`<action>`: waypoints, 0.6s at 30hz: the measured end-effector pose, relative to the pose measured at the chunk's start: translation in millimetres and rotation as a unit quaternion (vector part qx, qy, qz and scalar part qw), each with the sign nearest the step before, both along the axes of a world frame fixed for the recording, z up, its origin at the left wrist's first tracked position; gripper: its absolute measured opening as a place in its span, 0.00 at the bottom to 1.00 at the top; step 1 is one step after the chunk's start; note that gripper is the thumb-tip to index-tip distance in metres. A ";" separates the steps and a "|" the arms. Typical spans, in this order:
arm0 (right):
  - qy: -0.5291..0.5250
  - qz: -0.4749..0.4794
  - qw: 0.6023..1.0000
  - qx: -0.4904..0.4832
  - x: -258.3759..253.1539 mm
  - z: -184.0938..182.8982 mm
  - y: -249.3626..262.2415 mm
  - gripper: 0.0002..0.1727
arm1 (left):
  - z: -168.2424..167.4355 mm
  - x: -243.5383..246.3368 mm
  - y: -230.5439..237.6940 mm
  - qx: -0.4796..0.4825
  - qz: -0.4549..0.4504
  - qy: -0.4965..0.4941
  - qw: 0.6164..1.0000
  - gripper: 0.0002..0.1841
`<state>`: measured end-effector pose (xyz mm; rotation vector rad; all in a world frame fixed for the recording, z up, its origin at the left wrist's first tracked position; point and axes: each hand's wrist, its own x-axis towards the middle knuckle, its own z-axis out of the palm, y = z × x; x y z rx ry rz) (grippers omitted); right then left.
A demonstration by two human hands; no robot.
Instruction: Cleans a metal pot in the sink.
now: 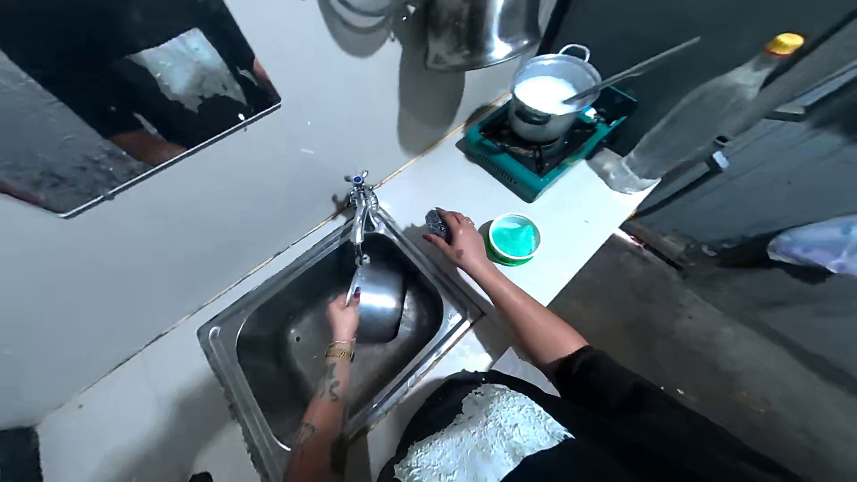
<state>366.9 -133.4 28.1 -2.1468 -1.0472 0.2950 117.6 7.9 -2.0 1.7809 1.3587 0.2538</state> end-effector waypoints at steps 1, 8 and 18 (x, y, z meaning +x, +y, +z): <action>-0.027 0.012 0.999 -0.035 7.2 -6.6 2.0 0.41 | -0.5 -5.5 -2.6 -0.027 0.064 -0.034 0.997 0.14; -0.105 -0.057 0.992 -0.026 20.6 -13.2 -63.3 0.30 | 12.8 -73.9 -40.3 -0.179 0.304 -0.329 0.876 0.14; -0.069 -0.089 0.987 -0.112 44.4 -29.0 -108.5 0.39 | 54.1 -121.9 -82.5 0.309 0.018 0.007 0.951 0.12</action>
